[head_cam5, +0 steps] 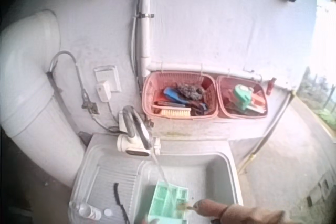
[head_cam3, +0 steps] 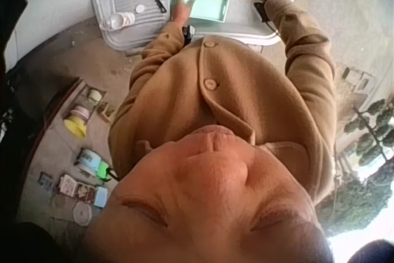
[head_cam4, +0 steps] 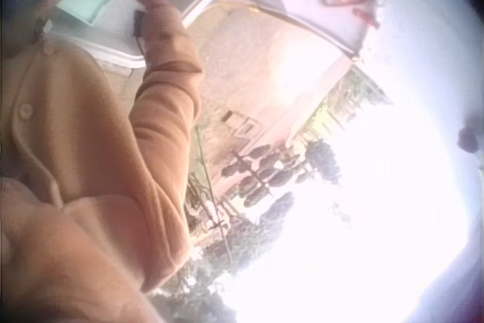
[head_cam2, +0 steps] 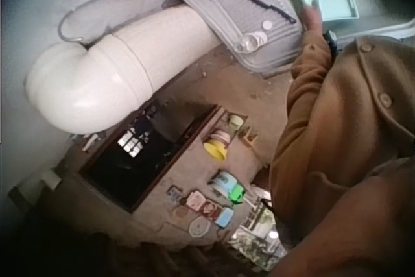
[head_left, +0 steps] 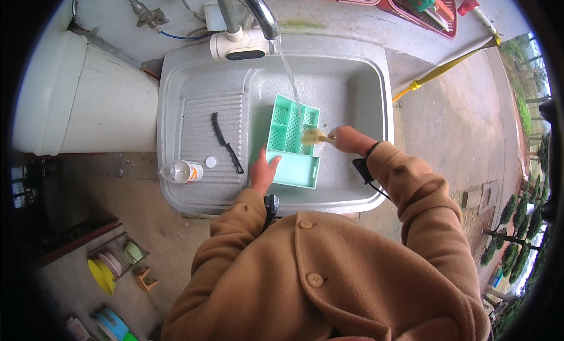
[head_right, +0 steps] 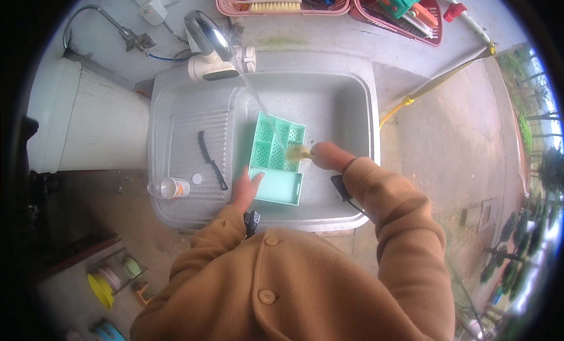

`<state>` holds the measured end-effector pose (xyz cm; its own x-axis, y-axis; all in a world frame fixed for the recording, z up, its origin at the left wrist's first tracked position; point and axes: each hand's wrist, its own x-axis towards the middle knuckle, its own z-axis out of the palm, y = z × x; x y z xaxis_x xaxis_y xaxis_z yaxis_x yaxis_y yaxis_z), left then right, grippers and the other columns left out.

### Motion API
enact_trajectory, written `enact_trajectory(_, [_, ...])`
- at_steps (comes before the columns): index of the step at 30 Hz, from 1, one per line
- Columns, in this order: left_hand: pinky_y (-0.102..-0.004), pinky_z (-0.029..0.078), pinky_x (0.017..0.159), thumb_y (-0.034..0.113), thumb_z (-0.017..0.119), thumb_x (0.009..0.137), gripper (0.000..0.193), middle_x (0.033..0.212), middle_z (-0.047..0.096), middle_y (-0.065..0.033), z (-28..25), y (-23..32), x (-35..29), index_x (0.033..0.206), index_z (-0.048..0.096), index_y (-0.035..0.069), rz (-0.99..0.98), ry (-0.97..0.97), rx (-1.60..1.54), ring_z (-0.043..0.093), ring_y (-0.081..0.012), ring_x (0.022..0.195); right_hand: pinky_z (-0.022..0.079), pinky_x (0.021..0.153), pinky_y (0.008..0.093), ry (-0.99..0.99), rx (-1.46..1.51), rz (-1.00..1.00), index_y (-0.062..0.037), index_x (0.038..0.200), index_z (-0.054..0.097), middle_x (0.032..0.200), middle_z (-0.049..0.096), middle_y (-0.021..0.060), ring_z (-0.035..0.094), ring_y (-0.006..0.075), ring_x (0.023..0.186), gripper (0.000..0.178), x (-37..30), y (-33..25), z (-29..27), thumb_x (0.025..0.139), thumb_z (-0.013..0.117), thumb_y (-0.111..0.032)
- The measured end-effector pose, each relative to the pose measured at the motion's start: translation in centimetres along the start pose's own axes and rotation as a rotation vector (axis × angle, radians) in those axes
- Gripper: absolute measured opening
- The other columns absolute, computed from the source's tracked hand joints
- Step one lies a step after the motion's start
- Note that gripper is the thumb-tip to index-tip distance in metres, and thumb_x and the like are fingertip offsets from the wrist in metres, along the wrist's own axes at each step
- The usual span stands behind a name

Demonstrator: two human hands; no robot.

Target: The person scrubs a light green plastic organizer with a brush and a small knife under running water in an outdoor sink. They rinse the organizer and tools, then continue scrubbing different compartments and edges before rinsing again.

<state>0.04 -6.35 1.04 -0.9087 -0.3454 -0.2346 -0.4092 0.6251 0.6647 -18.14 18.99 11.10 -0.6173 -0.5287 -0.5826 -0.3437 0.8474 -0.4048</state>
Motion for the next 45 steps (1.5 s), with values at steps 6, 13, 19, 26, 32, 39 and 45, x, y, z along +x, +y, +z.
enact_trajectory(6, [-0.0510,0.051,0.076,0.044,0.070,0.085,0.071,0.099,0.069,-0.0236,0.5,-0.9,0.3,0.141,0.041,0.012,-0.034,-0.001,-0.073,0.064,-0.0449,0.091,0.053,0.082,0.0454,0.114,-0.119,0.119,-0.0077,0.112,0.067,0.098,0.069,0.0183,0.067,0.0376,0.093,0.029,2.5,-2.0,4.3,0.088,0.051,-0.009])
enact_trajectory(13, [-0.0490,0.051,0.078,0.043,0.073,0.083,0.069,0.102,0.069,-0.0219,0.7,0.1,-0.1,0.138,0.044,0.011,-0.055,-0.031,-0.003,0.065,-0.0433,0.093,0.054,0.081,0.0391,-0.208,-0.252,0.104,-0.0115,0.115,0.071,0.098,0.072,0.0151,0.069,0.0292,0.093,0.032,1.6,-2.5,-2.1,0.086,0.060,-0.008])
enact_trajectory(19, [-0.0479,0.051,0.077,0.043,0.073,0.083,0.067,0.102,0.070,-0.0192,1.6,-0.1,0.1,0.136,0.046,0.013,-0.006,-0.036,-0.078,0.066,-0.0417,0.092,0.057,0.067,0.0393,-0.083,-0.586,-0.160,-0.0036,0.099,0.071,0.092,0.072,0.0114,0.071,0.0279,0.085,0.019,2.1,-3.2,0.3,0.085,0.059,-0.008])
enact_trajectory(26, [-0.0491,0.051,0.075,0.045,0.071,0.084,0.067,0.100,0.070,-0.0200,1.9,-0.4,-0.2,0.136,0.045,0.013,-0.050,0.016,-0.074,0.066,-0.0424,0.091,0.047,0.053,0.0349,-0.018,0.380,0.228,-0.0095,0.128,0.063,0.077,0.062,0.0079,0.058,0.0177,0.060,0.036,1.2,0.1,4.4,0.092,0.058,-0.014])
enact_trajectory(32, [-0.0502,0.051,0.074,0.046,0.070,0.085,0.068,0.097,0.070,-0.0213,2.0,-0.2,-0.5,0.138,0.043,0.014,-0.071,0.033,0.001,0.066,-0.0434,0.088,0.042,0.048,0.0343,-0.184,1.035,0.559,-0.0123,0.133,0.060,0.074,0.058,0.0057,0.049,0.0147,0.052,0.040,1.0,3.4,3.2,0.093,0.058,-0.016])
enact_trajectory(39, [-0.0506,0.051,0.073,0.047,0.068,0.086,0.066,0.095,0.070,-0.0206,2.3,-0.6,-0.5,0.138,0.044,0.016,-0.040,0.058,-0.091,0.066,-0.0436,0.087,0.055,0.082,0.0404,-0.058,-0.163,0.161,-0.0130,0.120,0.065,0.112,0.068,0.0124,0.067,0.0313,0.102,0.036,2.1,-1.8,3.6,0.087,0.052,-0.007])
enact_trajectory(45, [-0.0503,0.051,0.072,0.047,0.066,0.087,0.063,0.097,0.070,-0.0198,2.1,0.5,-1.0,0.139,0.044,0.019,-0.154,0.010,0.026,0.066,-0.0430,0.086,0.056,0.070,0.0415,-0.101,-0.397,0.025,-0.0054,0.101,0.073,0.090,0.072,0.0132,0.070,0.0316,0.087,0.020,-0.4,-4.1,-5.4,0.084,0.062,-0.011])
